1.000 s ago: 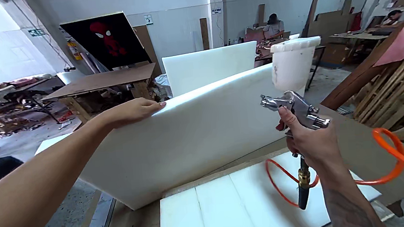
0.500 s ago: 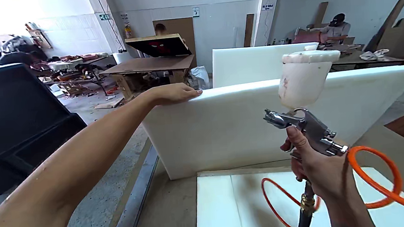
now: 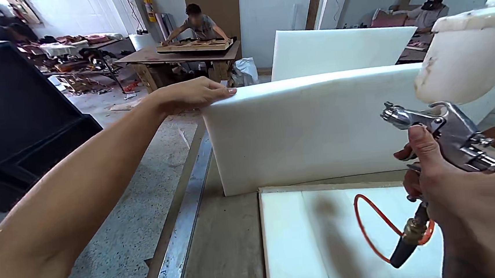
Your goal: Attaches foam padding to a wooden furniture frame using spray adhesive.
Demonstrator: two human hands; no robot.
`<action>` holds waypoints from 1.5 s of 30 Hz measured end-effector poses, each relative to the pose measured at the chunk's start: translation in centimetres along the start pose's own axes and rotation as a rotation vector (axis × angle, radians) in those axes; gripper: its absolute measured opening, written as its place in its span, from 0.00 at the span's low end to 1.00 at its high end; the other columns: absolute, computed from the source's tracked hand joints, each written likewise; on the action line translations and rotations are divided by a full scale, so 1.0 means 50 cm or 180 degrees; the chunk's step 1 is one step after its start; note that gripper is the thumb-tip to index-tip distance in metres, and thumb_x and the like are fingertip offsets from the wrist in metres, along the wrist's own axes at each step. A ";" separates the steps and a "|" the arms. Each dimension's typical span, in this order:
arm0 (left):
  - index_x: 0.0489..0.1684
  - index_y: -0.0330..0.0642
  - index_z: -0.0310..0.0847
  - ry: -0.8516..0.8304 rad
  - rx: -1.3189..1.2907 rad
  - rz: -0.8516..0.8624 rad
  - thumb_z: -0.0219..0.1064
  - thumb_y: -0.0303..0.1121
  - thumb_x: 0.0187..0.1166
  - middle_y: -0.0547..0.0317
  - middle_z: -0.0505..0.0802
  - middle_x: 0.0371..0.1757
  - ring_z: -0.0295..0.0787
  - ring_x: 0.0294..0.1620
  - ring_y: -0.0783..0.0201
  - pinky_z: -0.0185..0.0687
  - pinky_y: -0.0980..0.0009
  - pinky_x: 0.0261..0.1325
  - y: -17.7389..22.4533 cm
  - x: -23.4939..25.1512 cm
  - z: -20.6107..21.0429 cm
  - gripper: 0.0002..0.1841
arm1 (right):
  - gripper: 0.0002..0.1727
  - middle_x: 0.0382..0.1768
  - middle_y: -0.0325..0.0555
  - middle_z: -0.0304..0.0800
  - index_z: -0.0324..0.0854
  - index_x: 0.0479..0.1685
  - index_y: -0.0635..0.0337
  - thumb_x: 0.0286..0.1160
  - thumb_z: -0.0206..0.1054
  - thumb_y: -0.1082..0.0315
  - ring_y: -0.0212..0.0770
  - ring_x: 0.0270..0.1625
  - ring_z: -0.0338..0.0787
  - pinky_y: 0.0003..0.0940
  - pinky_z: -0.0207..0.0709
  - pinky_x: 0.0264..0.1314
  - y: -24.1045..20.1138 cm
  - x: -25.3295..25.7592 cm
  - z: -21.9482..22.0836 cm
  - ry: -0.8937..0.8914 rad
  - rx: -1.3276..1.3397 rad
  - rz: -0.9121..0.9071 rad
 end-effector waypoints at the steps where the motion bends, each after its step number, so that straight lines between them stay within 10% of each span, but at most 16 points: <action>1: 0.50 0.48 0.91 0.0007 0.0007 -0.0003 0.53 0.57 0.89 0.59 0.95 0.38 0.92 0.39 0.68 0.89 0.64 0.46 0.000 0.003 0.000 0.25 | 0.20 0.28 0.40 0.91 0.85 0.48 0.46 0.77 0.71 0.40 0.37 0.07 0.74 0.34 0.71 0.04 -0.013 -0.015 0.019 -0.0181 0.0114 0.0041; 26: 0.53 0.42 0.88 -0.0248 0.0173 -0.0291 0.50 0.63 0.88 0.52 0.92 0.40 0.89 0.39 0.60 0.86 0.55 0.45 -0.012 0.016 -0.015 0.32 | 0.14 0.26 0.40 0.93 0.90 0.45 0.48 0.77 0.73 0.48 0.38 0.12 0.83 0.35 0.78 0.09 -0.111 -0.116 0.229 -0.1418 0.0540 -0.0768; 29: 0.39 0.36 0.86 -0.0146 0.0900 -0.0234 0.48 0.60 0.90 0.47 0.85 0.28 0.82 0.27 0.54 0.79 0.48 0.33 0.027 0.010 -0.019 0.33 | 0.12 0.25 0.35 0.93 0.91 0.42 0.46 0.77 0.74 0.49 0.34 0.17 0.85 0.33 0.81 0.16 -0.061 -0.103 0.156 -0.1191 0.0207 -0.0686; 36: 0.48 0.29 0.87 -0.0159 0.1160 -0.0096 0.43 0.65 0.89 0.31 0.90 0.46 0.87 0.52 0.36 0.74 0.29 0.58 0.213 0.196 0.096 0.41 | 0.20 0.23 0.45 0.90 0.89 0.39 0.52 0.74 0.75 0.43 0.40 0.08 0.76 0.39 0.74 0.08 0.079 0.020 -0.208 0.0550 -0.0245 -0.0048; 45: 0.39 0.26 0.83 -0.0169 0.1460 0.0397 0.45 0.63 0.90 0.31 0.88 0.40 0.87 0.46 0.37 0.77 0.33 0.50 0.593 0.574 0.391 0.40 | 0.22 0.26 0.47 0.91 0.89 0.39 0.49 0.71 0.76 0.38 0.43 0.05 0.71 0.39 0.70 0.04 0.227 0.166 -0.502 0.0749 -0.0128 0.0418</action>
Point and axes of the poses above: each hand's wrist, its own x-axis towards the middle knuckle, its own z-axis out of the palm, y = z × x, the point moved 5 cm from there along x, towards the middle knuckle
